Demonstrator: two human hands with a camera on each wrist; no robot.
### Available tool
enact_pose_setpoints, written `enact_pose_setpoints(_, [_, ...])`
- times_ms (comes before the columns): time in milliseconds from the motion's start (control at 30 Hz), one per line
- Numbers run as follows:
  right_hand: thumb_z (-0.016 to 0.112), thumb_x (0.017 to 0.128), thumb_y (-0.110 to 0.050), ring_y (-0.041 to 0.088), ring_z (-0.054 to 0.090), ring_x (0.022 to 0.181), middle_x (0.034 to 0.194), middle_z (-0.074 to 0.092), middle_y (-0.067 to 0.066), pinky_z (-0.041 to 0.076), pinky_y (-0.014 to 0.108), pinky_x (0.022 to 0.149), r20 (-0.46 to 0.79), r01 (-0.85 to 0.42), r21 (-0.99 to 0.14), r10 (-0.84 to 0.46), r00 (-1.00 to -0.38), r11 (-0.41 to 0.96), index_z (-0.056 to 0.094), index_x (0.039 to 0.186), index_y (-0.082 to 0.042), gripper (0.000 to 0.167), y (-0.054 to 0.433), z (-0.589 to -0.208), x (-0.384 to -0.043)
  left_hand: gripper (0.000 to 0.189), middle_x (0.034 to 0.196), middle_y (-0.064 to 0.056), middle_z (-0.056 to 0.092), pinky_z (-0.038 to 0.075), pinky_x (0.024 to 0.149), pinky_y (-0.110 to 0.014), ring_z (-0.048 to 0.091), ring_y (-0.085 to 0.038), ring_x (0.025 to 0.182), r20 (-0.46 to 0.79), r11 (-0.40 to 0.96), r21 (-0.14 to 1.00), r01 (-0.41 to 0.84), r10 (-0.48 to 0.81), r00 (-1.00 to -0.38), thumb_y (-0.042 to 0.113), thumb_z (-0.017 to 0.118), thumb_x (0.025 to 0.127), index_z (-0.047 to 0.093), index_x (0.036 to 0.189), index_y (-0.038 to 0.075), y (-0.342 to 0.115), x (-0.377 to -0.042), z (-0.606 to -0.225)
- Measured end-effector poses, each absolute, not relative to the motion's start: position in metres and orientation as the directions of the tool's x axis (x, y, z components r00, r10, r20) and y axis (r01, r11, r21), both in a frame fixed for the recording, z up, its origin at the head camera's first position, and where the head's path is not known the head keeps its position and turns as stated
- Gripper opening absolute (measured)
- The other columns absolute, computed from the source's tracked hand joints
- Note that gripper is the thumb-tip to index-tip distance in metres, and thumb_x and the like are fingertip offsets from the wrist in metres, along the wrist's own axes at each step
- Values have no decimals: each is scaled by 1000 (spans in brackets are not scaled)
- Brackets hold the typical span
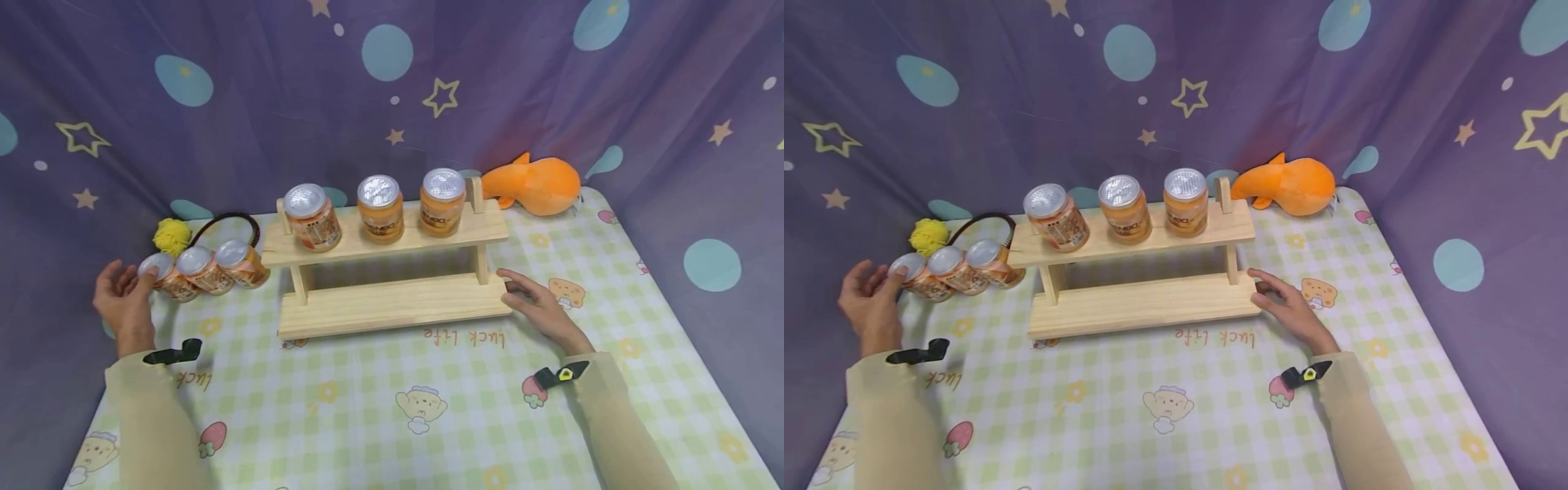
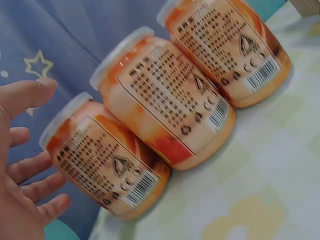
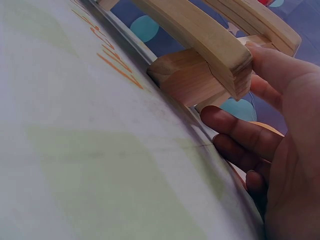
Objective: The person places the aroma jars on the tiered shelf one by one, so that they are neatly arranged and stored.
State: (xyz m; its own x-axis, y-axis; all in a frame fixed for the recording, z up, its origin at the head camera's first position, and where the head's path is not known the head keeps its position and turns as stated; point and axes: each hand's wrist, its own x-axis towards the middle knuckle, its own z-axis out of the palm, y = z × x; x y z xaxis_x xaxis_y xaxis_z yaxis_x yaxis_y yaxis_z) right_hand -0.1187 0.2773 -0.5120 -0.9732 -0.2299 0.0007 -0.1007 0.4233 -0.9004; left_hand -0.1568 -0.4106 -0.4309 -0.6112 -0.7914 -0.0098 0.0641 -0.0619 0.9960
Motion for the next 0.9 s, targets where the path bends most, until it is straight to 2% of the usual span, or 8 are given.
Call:
enact_pose_setpoints(200, [58, 102, -23, -8, 53, 111, 130, 63, 15, 40, 15, 95, -11, -88, -901, -226, -974, 424, 47, 150, -21, 49, 277, -511, -119, 62, 114, 9, 61, 43, 91, -14, 53, -4, 104, -38, -53, 999, 5, -772, -635, -1, 79, 80, 59, 135, 18, -412, -159, -441])
enact_pose_setpoints(333, [58, 102, -23, -8, 54, 111, 132, 63, 16, 40, 15, 95, -7, -92, -900, -227, -974, 425, 47, 150, -20, 49, 277, -511, -119, 63, 114, 9, 59, 44, 84, -11, 51, -3, 99, -53, -43, 999, -31, -762, -645, -2, 77, 80, 58, 136, 20, -410, -161, -445])
enact_pose_setpoints(467, [58, 102, -23, -8, 54, 111, 130, 64, 17, 41, 16, 95, 4, -105, -898, -232, -973, 427, 47, 150, -20, 49, 276, -511, -119, 65, 115, 7, 59, 43, 81, -10, 50, -5, 97, -24, -38, 999, 5, -744, -667, -5, 78, 79, 57, 136, 18, -408, -163, -449])
enact_pose_setpoints(700, [57, 103, -23, -7, 55, 111, 129, 64, 16, 41, 15, 95, -2, -98, -903, -233, -972, 419, 47, 150, -21, 49, 276, -511, -119, 68, 127, 4, 58, 42, 84, -9, 50, -6, 111, 17, -31, 998, 58, -728, -685, -7, 78, 78, 56, 138, 16, -407, -166, -457])
enact_pose_setpoints(900, [57, 103, -22, -7, 54, 111, 133, 62, 16, 40, 15, 95, 1, -101, -904, -234, -972, 416, 47, 150, -20, 49, 276, -511, -119, 67, 121, 4, 59, 42, 83, -10, 51, -7, 108, 38, -43, 994, 101, -732, -680, -11, 78, 76, 59, 135, 12, -407, -167, -459])
